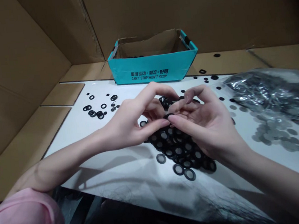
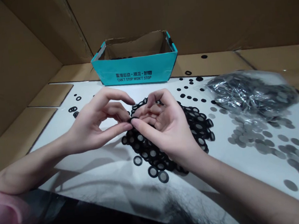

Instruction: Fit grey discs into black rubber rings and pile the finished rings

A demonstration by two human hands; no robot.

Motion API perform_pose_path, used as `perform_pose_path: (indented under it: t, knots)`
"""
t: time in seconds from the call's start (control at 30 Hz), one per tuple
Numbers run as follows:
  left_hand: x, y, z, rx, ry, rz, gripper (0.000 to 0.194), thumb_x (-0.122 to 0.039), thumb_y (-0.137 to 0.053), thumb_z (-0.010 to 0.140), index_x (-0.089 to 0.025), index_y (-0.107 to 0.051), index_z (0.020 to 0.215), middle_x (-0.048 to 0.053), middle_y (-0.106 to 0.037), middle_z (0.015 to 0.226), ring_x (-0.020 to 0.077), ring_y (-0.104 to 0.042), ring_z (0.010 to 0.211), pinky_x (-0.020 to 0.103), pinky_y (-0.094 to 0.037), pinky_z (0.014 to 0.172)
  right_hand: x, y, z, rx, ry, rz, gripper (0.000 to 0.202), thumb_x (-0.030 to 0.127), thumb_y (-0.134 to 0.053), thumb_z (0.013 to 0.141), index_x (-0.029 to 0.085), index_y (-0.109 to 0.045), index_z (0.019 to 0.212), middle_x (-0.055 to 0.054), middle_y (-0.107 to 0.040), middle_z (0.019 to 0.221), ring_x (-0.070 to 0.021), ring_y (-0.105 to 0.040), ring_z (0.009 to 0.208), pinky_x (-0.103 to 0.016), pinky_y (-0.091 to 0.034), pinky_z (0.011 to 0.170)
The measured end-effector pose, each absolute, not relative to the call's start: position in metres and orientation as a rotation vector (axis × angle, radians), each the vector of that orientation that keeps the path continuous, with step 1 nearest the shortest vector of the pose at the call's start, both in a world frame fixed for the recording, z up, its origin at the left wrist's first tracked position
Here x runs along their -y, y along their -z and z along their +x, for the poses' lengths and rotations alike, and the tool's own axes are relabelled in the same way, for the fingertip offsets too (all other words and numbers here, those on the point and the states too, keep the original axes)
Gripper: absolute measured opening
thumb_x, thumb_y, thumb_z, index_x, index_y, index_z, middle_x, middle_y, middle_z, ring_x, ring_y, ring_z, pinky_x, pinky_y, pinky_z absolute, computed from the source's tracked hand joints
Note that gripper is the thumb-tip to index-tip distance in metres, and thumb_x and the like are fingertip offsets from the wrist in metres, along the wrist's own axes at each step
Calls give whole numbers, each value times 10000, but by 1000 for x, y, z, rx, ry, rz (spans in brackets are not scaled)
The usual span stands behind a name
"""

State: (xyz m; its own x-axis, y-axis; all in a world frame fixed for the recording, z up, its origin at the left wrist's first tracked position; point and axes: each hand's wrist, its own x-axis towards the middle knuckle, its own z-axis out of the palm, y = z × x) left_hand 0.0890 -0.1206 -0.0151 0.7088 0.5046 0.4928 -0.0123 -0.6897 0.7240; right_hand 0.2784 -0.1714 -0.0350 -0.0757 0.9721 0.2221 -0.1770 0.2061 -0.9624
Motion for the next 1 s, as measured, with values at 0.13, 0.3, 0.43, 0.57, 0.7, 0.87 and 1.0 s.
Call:
perform_pose_path:
  t: [0.13, 0.3, 0.43, 0.57, 0.7, 0.87, 1.0]
  knots:
    - [117, 9, 85, -357, -807, 2180, 338, -126, -603, 955, -237, -467, 1244, -34, -606, 846, 89, -644, 740, 206, -570, 672, 171, 27, 283, 1473, -1082, -922, 425, 260, -837, 807, 260, -438, 954, 8, -598, 848, -137, -630, 788, -258, -542, 658]
    - [113, 1, 82, -231, -689, 2235, 323, -59, -559, 929, -233, -462, 1183, 44, -607, 1164, 77, -646, 815, 203, -570, 666, 170, 26, 287, 1727, -1040, -893, 343, 186, -744, 858, 267, -450, 1017, -7, -558, 900, -156, -628, 831, -291, -533, 656]
    - [114, 6, 84, -271, -746, 2255, 324, -107, -567, 963, -224, -433, 1233, 3, -615, 977, 82, -642, 791, 199, -578, 695, 171, 26, 284, 1539, -1065, -883, 400, 161, -780, 816, 258, -417, 953, 11, -571, 853, -124, -605, 786, -252, -497, 625]
    - [118, 16, 90, -323, -857, 2171, 400, -172, -645, 935, -234, -402, 1248, -7, -625, 993, 66, -635, 716, 184, -570, 665, 172, 25, 279, 1403, -1072, -911, 401, 178, -767, 804, 256, -396, 937, 9, -575, 853, -118, -600, 791, -237, -487, 618]
    - [117, 15, 88, -372, -773, 2087, 404, -133, -624, 904, -258, -427, 1234, -26, -616, 948, 78, -631, 700, 209, -558, 659, 173, 28, 278, 1437, -1076, -916, 395, 178, -747, 815, 262, -382, 940, 8, -540, 858, -127, -599, 815, -254, -519, 663]
    - [112, 2, 81, -373, -635, 2060, 414, -130, -682, 870, -263, -474, 1203, 29, -643, 1164, 61, -642, 705, 205, -546, 631, 175, 32, 281, 1569, -997, -890, 339, 157, -692, 878, 267, -385, 969, 2, -555, 896, -130, -615, 855, -263, -544, 710]
    - [111, -4, 81, -305, -713, 2102, 385, -102, -656, 901, -255, -459, 1195, 42, -607, 1253, 50, -654, 715, 200, -555, 621, 176, 33, 281, 1676, -934, -899, 337, 140, -693, 875, 271, -415, 1015, 5, -574, 910, -133, -626, 838, -264, -547, 680]
